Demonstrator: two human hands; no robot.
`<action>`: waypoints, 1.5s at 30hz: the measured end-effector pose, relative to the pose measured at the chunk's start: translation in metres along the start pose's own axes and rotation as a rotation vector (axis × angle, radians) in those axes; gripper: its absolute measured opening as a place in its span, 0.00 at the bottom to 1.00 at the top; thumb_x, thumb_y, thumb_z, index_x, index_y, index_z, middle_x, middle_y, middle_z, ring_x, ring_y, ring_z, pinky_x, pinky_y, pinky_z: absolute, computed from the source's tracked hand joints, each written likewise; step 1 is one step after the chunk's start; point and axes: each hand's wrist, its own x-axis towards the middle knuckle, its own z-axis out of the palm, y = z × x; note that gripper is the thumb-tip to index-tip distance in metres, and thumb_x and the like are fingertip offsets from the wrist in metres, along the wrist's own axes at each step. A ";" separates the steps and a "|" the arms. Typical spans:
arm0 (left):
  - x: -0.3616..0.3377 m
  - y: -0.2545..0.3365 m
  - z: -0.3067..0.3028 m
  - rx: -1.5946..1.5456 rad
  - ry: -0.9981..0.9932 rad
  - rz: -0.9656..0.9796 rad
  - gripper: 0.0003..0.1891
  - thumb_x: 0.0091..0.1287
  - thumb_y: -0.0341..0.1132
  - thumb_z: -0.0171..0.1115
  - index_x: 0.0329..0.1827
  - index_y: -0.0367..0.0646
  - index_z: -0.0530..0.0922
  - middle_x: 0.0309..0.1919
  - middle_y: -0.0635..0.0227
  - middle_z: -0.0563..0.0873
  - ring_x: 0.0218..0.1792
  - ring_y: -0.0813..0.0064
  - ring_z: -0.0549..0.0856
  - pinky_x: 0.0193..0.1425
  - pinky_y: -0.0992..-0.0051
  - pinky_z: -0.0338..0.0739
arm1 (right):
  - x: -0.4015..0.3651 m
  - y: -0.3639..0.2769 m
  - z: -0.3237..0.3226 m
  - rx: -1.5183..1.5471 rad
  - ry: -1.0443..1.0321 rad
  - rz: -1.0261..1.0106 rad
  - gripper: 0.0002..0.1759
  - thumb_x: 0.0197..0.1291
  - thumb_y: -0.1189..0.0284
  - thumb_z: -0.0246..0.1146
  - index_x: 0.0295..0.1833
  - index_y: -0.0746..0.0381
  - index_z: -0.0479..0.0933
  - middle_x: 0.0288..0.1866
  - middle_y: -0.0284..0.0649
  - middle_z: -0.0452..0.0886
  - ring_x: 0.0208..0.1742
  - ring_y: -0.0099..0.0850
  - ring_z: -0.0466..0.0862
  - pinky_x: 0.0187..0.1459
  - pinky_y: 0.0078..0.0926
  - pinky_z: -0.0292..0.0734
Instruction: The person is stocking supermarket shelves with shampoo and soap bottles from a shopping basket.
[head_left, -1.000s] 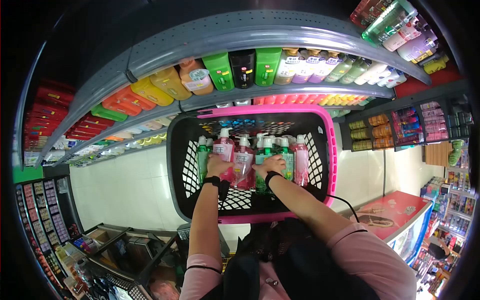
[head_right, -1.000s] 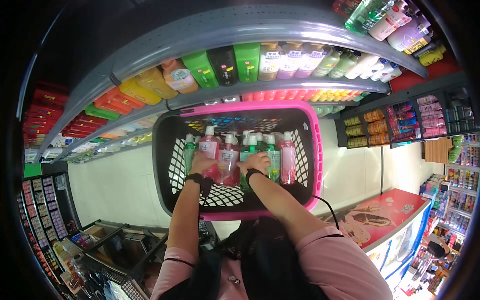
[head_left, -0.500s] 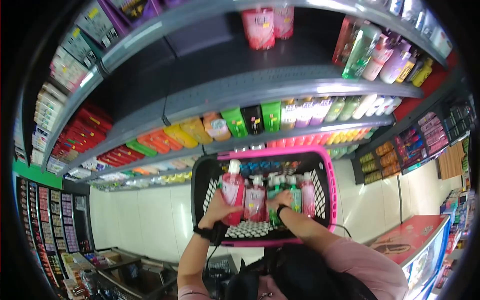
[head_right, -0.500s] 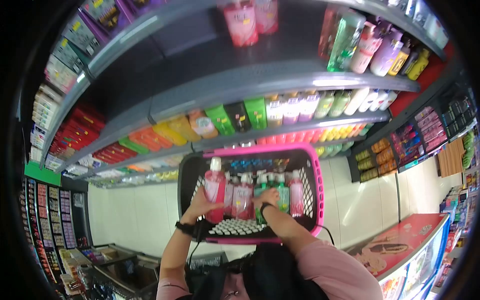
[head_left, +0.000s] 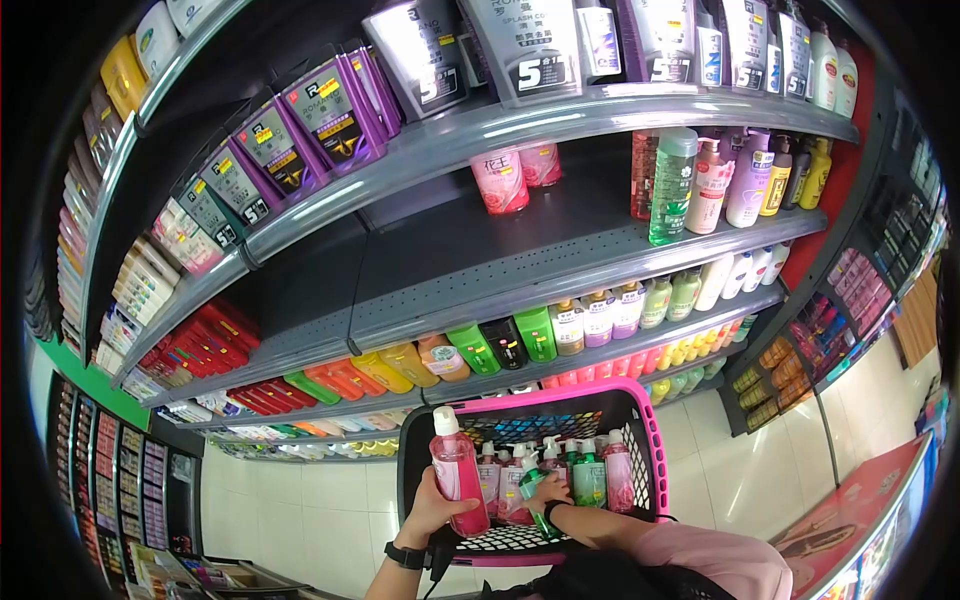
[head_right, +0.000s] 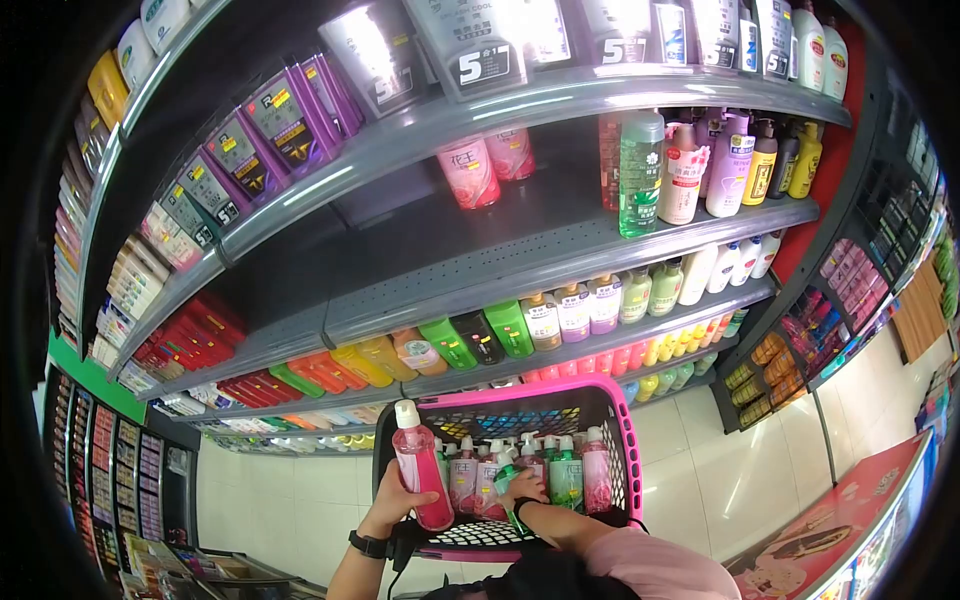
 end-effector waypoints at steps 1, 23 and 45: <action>-0.001 0.008 0.003 -0.017 -0.005 0.040 0.45 0.38 0.37 0.82 0.59 0.32 0.64 0.50 0.59 0.78 0.51 0.68 0.79 0.57 0.69 0.74 | 0.001 0.000 0.000 0.007 -0.027 -0.007 0.59 0.35 0.49 0.77 0.66 0.62 0.49 0.63 0.50 0.62 0.65 0.46 0.65 0.56 0.59 0.67; 0.146 0.260 0.066 -0.180 -0.050 0.341 0.26 0.45 0.31 0.77 0.45 0.31 0.75 0.36 0.62 0.84 0.36 0.72 0.84 0.41 0.72 0.80 | -0.147 -0.049 -0.447 0.776 -0.033 -0.953 0.26 0.40 0.69 0.76 0.45 0.69 0.76 0.36 0.41 0.81 0.35 0.28 0.82 0.38 0.29 0.78; 0.334 0.258 0.145 0.073 0.474 0.570 0.53 0.34 0.44 0.82 0.57 0.25 0.56 0.55 0.41 0.71 0.54 0.54 0.77 0.56 0.66 0.74 | -0.013 -0.176 -0.522 0.778 1.149 -0.917 0.66 0.28 0.62 0.80 0.71 0.66 0.45 0.64 0.53 0.63 0.66 0.50 0.65 0.64 0.59 0.55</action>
